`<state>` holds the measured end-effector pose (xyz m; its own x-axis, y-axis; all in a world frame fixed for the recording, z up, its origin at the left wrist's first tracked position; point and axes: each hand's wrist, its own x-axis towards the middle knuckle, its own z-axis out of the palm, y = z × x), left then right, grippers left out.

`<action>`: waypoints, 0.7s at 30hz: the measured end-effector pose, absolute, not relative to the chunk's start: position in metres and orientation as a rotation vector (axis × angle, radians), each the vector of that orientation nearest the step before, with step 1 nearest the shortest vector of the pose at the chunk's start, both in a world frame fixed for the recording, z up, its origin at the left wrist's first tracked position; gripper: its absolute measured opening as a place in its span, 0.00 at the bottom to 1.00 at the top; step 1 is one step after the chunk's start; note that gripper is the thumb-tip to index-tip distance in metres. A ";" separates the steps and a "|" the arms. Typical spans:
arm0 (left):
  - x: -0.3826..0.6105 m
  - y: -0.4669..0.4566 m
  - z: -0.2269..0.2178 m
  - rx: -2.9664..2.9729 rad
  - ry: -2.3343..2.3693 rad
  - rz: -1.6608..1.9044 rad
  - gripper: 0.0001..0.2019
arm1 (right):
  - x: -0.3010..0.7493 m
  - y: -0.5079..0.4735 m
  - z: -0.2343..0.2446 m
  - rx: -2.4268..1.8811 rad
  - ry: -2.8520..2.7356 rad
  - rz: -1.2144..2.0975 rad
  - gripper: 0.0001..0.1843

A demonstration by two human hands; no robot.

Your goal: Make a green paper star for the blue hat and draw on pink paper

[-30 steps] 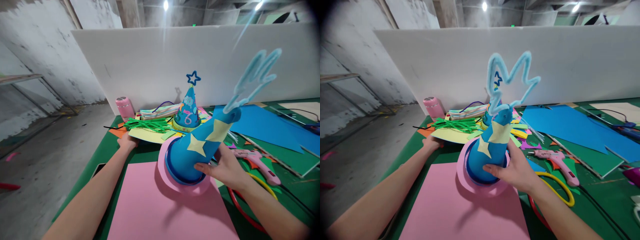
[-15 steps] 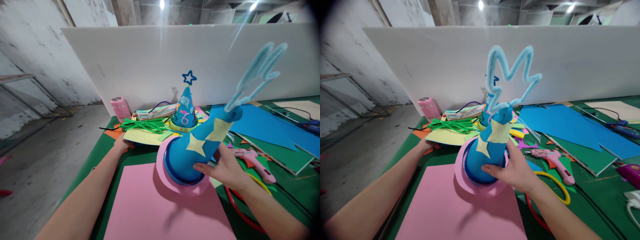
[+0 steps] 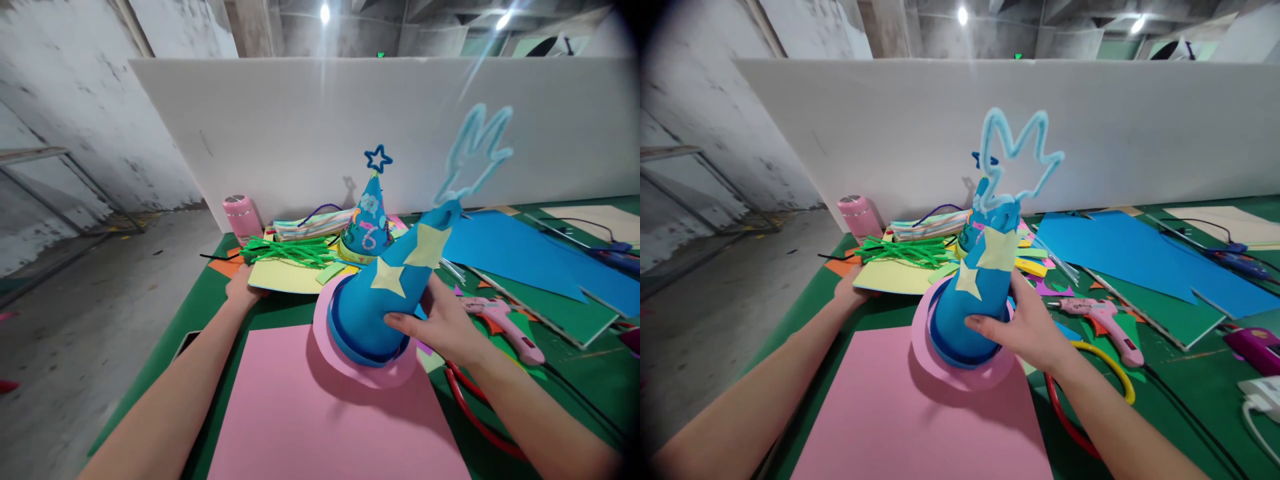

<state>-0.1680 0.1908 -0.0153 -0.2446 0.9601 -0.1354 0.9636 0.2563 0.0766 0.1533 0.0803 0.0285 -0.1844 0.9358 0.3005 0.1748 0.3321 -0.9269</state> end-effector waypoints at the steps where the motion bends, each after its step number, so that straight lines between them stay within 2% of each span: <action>1: -0.169 0.191 -0.016 1.821 2.372 -0.054 0.15 | 0.152 0.081 0.029 -1.009 -1.603 0.975 0.29; 8: -0.179 0.186 -0.017 1.878 2.400 -0.188 0.14 | 0.156 0.086 0.030 -0.995 -1.489 1.022 0.32; 21: -0.184 0.184 -0.012 1.866 2.494 -0.260 0.15 | 0.151 0.088 0.046 -1.009 -1.447 0.965 0.30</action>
